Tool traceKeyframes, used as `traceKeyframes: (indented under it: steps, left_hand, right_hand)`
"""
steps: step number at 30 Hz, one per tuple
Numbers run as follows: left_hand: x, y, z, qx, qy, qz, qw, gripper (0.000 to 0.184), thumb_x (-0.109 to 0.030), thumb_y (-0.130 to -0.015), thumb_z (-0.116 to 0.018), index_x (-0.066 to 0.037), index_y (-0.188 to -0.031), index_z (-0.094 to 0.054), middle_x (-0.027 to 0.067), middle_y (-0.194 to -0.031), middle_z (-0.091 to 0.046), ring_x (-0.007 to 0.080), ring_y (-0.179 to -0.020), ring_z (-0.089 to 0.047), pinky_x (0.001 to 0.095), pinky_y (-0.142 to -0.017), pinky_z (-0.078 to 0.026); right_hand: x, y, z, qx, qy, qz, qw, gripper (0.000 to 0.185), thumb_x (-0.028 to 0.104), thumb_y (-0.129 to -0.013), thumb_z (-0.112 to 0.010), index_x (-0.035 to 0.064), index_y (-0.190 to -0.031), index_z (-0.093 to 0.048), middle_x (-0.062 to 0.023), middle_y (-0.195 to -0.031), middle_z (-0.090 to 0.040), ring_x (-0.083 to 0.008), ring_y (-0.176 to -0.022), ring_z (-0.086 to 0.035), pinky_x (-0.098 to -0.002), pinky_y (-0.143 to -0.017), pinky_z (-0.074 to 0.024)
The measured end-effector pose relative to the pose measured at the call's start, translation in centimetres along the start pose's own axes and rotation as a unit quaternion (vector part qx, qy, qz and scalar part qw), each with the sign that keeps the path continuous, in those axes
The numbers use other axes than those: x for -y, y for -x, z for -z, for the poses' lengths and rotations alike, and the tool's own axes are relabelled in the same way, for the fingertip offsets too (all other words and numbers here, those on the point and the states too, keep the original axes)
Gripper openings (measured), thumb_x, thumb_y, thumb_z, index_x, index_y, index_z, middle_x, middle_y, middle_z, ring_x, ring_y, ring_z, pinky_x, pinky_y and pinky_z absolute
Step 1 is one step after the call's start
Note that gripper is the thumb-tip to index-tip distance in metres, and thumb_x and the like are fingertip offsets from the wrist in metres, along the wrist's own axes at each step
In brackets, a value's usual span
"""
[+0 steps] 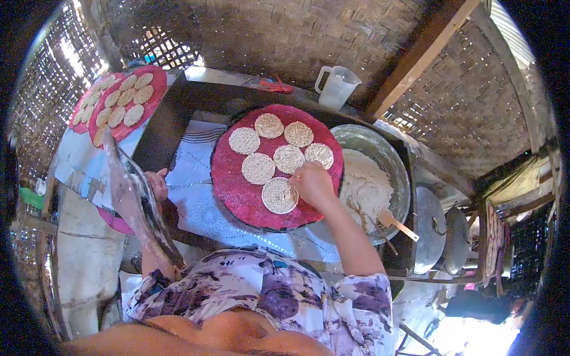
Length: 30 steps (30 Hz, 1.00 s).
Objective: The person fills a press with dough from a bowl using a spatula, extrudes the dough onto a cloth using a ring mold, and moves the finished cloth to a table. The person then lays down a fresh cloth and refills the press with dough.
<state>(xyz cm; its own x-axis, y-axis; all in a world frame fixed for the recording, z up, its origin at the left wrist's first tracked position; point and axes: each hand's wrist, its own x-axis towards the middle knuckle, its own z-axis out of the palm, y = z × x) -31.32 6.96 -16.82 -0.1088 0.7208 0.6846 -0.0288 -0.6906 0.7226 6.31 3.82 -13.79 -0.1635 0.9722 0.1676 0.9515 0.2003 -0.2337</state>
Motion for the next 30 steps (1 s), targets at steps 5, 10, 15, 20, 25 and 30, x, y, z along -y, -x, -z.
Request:
traceKeyframes:
  steps: [5,10,15,20,25,30]
  left_hand:
    - [-0.1,1.4,0.2,0.018,-0.015,0.005,1.000,0.030,-0.026,-0.074,-0.062,-0.007,-0.097,-0.057,0.0095,-0.095,-0.057,0.0256,-0.091,-0.054,0.0391,-0.081,-0.041]
    - [0.0,1.5,0.0,0.039,-0.031,0.009,0.999,0.030,-0.026,-0.072,-0.063,-0.007,-0.095,-0.057,0.0099,-0.093,-0.058,0.0260,-0.088,-0.055,0.0393,-0.079,-0.042]
    - [0.0,1.8,-0.2,0.054,-0.038,0.019,0.998,0.030,-0.026,-0.071,-0.064,-0.007,-0.093,-0.058,0.0103,-0.092,-0.058,0.0265,-0.086,-0.056,0.0395,-0.076,-0.042]
    - [0.1,2.1,-0.4,0.061,-0.038,0.022,0.997,0.030,-0.026,-0.070,-0.064,-0.007,-0.091,-0.058,0.0107,-0.090,-0.059,0.0269,-0.084,-0.056,0.0396,-0.074,-0.043]
    - [-0.2,2.1,-0.1,0.065,-0.040,0.023,0.997,0.029,-0.027,-0.069,-0.065,-0.007,-0.090,-0.058,0.0112,-0.088,-0.059,0.0273,-0.082,-0.057,0.0398,-0.071,-0.044]
    - [0.0,1.8,-0.2,0.068,-0.037,0.023,0.997,0.029,-0.027,-0.067,-0.066,-0.007,-0.088,-0.059,0.0116,-0.086,-0.060,0.0278,-0.080,-0.058,0.0400,-0.069,-0.045]
  right_hand:
    - [-0.4,-0.4,-0.1,0.033,0.013,0.045,0.998,0.017,0.024,-0.072,-0.062,0.0067,-0.068,-0.064,-0.0116,-0.075,-0.057,-0.0297,-0.078,-0.055,-0.0393,-0.072,-0.0456]
    - [-0.5,-0.6,0.6,0.043,-0.032,0.056,0.997,0.017,0.024,-0.073,-0.062,0.0071,-0.071,-0.064,-0.0110,-0.074,-0.057,-0.0294,-0.077,-0.054,-0.0389,-0.071,-0.0450]
    - [2.3,-0.8,2.4,0.040,-0.105,0.049,0.992,0.018,0.025,-0.072,-0.064,0.0074,-0.072,-0.064,-0.0100,-0.073,-0.057,-0.0290,-0.076,-0.054,-0.0388,-0.068,-0.0443]
    - [4.6,-1.8,-1.7,0.031,-0.146,0.077,0.986,0.018,0.025,-0.073,-0.062,0.0080,-0.068,-0.064,-0.0101,-0.074,-0.057,-0.0291,-0.079,-0.055,-0.0392,-0.070,-0.0454]
    - [5.1,-2.7,-3.0,0.071,-0.145,0.058,0.985,0.015,0.023,-0.071,-0.063,0.0081,-0.069,-0.064,-0.0109,-0.079,-0.059,-0.0294,-0.082,-0.056,-0.0395,-0.073,-0.0457]
    - [4.3,-2.8,-4.1,0.072,-0.137,0.050,0.987,0.016,0.024,-0.070,-0.063,0.0085,-0.069,-0.065,-0.0117,-0.081,-0.060,-0.0297,-0.082,-0.056,-0.0398,-0.073,-0.0460]
